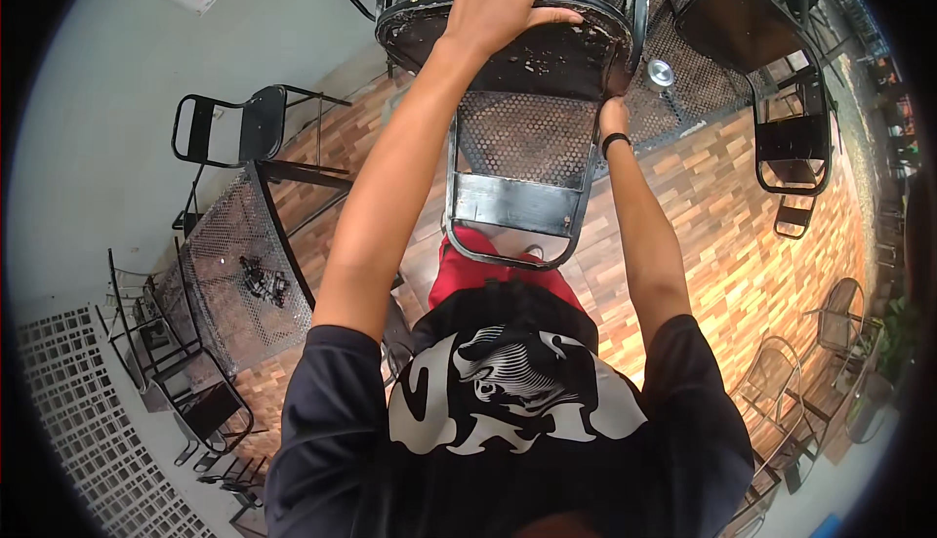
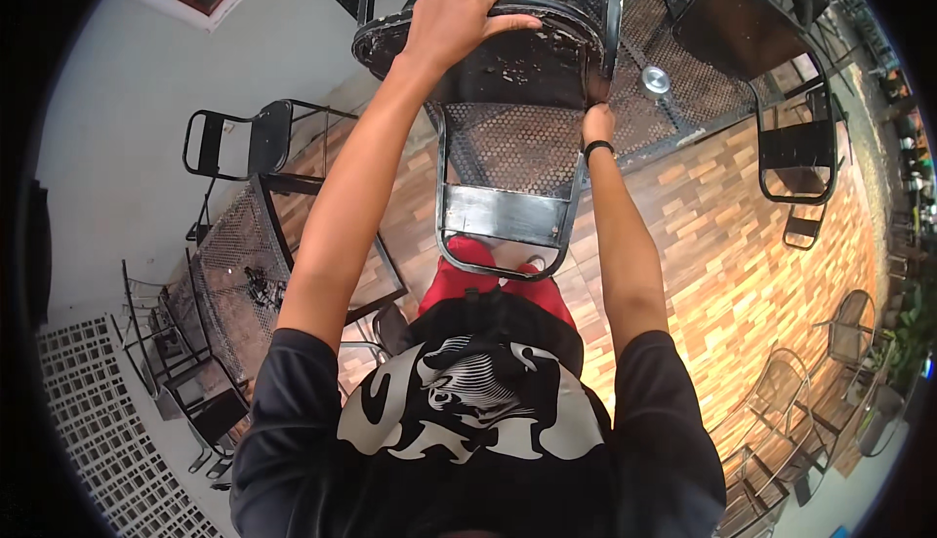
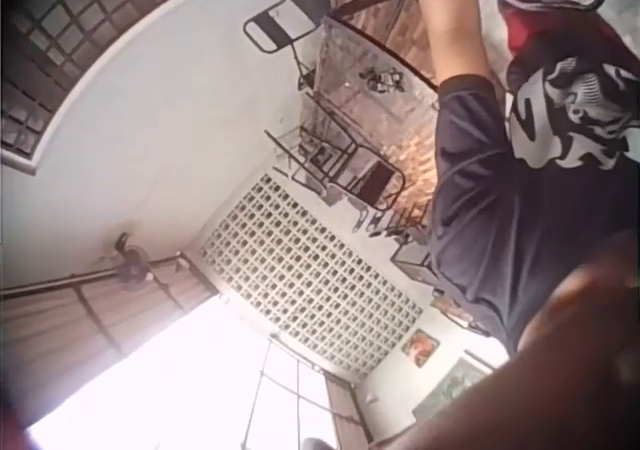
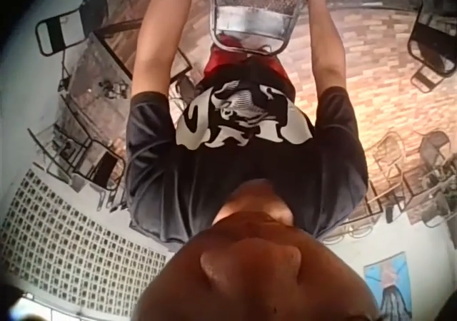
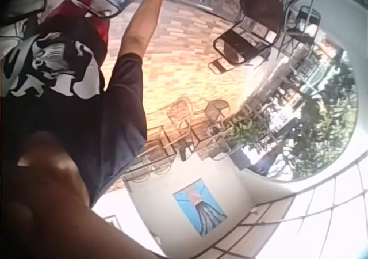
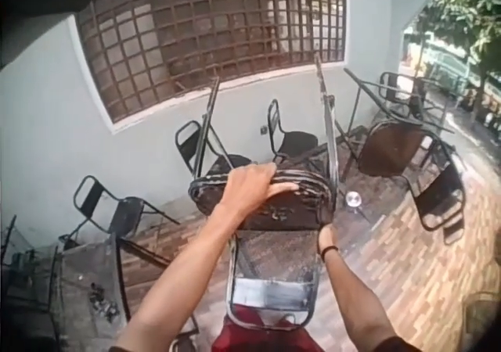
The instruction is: Assembling or repairing a metal mesh table and chair by tightening hardware.
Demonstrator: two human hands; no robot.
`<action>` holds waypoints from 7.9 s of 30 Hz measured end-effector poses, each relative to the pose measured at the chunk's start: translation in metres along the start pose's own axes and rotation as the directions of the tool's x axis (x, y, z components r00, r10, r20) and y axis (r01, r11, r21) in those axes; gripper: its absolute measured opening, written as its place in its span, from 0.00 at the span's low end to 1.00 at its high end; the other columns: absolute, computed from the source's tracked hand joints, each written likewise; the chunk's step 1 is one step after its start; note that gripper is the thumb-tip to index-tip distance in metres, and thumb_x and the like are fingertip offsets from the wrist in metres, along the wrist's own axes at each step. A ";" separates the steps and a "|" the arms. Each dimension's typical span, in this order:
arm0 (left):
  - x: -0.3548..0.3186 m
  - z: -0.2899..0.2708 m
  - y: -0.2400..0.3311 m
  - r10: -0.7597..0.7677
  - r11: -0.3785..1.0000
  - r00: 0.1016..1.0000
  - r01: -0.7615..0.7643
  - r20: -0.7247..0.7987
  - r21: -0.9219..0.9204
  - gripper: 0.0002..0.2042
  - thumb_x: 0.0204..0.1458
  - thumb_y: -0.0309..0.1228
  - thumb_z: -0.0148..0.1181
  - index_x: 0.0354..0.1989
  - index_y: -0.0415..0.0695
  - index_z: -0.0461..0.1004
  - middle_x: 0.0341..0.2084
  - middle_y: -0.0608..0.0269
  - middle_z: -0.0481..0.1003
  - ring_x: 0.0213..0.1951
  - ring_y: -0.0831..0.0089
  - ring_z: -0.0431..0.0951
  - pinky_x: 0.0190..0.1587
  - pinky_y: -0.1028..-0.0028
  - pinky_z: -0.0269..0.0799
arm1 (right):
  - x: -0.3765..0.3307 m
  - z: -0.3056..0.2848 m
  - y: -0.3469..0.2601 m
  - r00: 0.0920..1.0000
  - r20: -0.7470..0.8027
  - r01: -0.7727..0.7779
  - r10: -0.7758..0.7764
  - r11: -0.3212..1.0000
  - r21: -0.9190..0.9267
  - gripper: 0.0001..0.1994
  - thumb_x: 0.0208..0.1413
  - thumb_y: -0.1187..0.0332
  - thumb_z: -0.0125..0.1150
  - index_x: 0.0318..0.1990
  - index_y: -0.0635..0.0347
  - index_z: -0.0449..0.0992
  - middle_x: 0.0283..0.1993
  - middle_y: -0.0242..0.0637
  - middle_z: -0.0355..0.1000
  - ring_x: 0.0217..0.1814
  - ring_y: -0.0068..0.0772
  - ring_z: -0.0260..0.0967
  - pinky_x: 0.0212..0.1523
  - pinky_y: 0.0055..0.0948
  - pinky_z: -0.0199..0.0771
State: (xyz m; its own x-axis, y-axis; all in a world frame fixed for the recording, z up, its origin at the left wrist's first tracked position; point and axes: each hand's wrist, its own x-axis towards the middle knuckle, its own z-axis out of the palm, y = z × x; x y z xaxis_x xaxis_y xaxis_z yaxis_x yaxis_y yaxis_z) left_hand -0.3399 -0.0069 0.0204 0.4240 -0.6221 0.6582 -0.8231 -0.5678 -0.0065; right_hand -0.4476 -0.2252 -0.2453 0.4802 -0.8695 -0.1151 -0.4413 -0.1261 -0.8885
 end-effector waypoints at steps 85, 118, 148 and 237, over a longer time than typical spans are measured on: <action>0.008 0.003 0.014 -0.319 0.942 0.946 0.310 0.058 0.124 0.32 0.48 0.64 0.63 0.49 0.49 0.81 0.34 0.58 0.84 0.39 0.57 0.85 0.42 0.59 0.77 | 0.013 -0.035 -0.263 0.079 0.039 0.987 -0.996 0.072 -0.146 0.13 0.61 0.53 0.61 0.41 0.48 0.85 0.50 0.25 0.79 0.57 0.36 0.71 0.63 0.46 0.57; -0.668 -0.254 -0.091 -0.937 -0.128 -0.122 0.992 -0.326 -0.003 0.25 0.53 0.35 0.62 0.59 0.43 0.68 0.54 0.45 0.69 0.54 0.43 0.74 0.55 0.50 0.70 | -0.691 0.344 -0.070 -0.330 0.824 0.538 -0.461 0.626 0.565 0.28 0.57 0.58 0.64 0.64 0.58 0.68 0.63 0.53 0.68 0.66 0.59 0.64 0.64 0.48 0.66; -0.395 -0.047 0.045 -0.868 -0.479 -0.097 0.426 0.488 -0.767 0.14 0.60 0.37 0.52 0.43 0.38 0.78 0.32 0.65 0.77 0.33 0.76 0.76 0.35 0.72 0.71 | -0.351 0.072 -0.030 0.411 0.531 0.566 -0.741 0.664 0.488 0.20 0.61 0.60 0.64 0.57 0.60 0.77 0.58 0.47 0.67 0.58 0.50 0.66 0.61 0.39 0.64; -0.203 0.283 0.252 -0.534 0.845 0.789 0.510 0.304 0.161 0.23 0.67 0.42 0.42 0.61 0.40 0.70 0.63 0.57 0.69 0.68 0.53 0.61 0.69 0.52 0.53 | 0.085 0.011 0.068 0.430 0.452 0.901 -0.781 0.401 -0.164 0.29 0.62 0.68 0.59 0.70 0.65 0.61 0.75 0.57 0.49 0.76 0.70 0.46 0.67 0.54 0.67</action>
State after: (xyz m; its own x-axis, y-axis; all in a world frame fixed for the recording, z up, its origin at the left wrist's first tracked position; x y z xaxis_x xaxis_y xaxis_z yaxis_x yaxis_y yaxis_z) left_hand -0.5264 -0.1765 -0.3284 0.8889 -0.3515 0.2937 -0.4186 -0.8837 0.2093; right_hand -0.4283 -0.3027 -0.3204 0.8943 -0.0598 0.4435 0.1310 -0.9126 -0.3872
